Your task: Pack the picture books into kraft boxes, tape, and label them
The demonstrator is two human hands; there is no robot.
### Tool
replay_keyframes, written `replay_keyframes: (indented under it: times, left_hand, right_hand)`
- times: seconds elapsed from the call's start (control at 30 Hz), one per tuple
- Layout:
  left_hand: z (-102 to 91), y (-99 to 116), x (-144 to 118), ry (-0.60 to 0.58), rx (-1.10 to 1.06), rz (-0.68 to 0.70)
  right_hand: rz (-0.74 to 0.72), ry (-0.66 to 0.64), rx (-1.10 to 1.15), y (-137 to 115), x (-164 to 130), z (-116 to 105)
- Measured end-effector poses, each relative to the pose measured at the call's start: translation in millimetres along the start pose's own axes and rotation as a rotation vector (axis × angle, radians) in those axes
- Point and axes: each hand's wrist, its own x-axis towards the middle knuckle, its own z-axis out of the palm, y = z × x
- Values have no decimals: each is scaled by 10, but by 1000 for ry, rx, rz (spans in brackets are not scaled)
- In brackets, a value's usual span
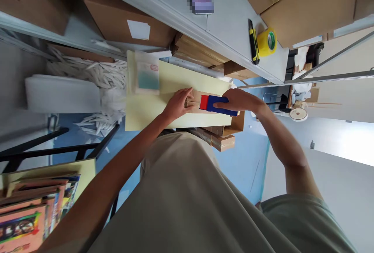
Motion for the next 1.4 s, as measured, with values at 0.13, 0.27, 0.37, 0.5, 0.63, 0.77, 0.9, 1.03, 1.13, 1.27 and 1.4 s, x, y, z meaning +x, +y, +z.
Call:
replay_keyframes:
  times: [0.13,0.27,0.37,0.5,0.63,0.77,0.9,1.03,1.13,1.27,1.4]
  left_hand:
    - [-31,1,-76,-20,43,-5]
    - [-58,28,-147,-14,104,3]
    - [-93,73,-173,-22,178,-19]
    - [-132,166,-184,-30,287,-92]
    - [-138,274,-199,2,352,-153]
    - [-134,349,-241,16,397,-216]
    - [-150,362,-288,37,432,-230]
    - [-169,373,-297,60,487,-260]
    - [-172,405,-295,65,531,-265]
    - [-171,457,-306,34,620,-280]
    - [-173,482,-315,-6,710,-300]
  right_hand:
    - [-83,-58,117,295,159,97]
    - [-187,-96,210,505,300,189]
    - [-239,-97,236,656,373,240]
    - [-268,-34,202,1134,352,277]
    - [-232,-18,202,1978,209,375]
    - [-188,-75,297,2616,279,607]
    - [-169,-60,266,2682,668,895]
    - [-228,-73,324,2574,973,1067]
    - [-279,-87,394,2631,1016,1088]
    - [-327,-16,367,2808,884,1006]
    - [-397,29,335,2879,665,860]
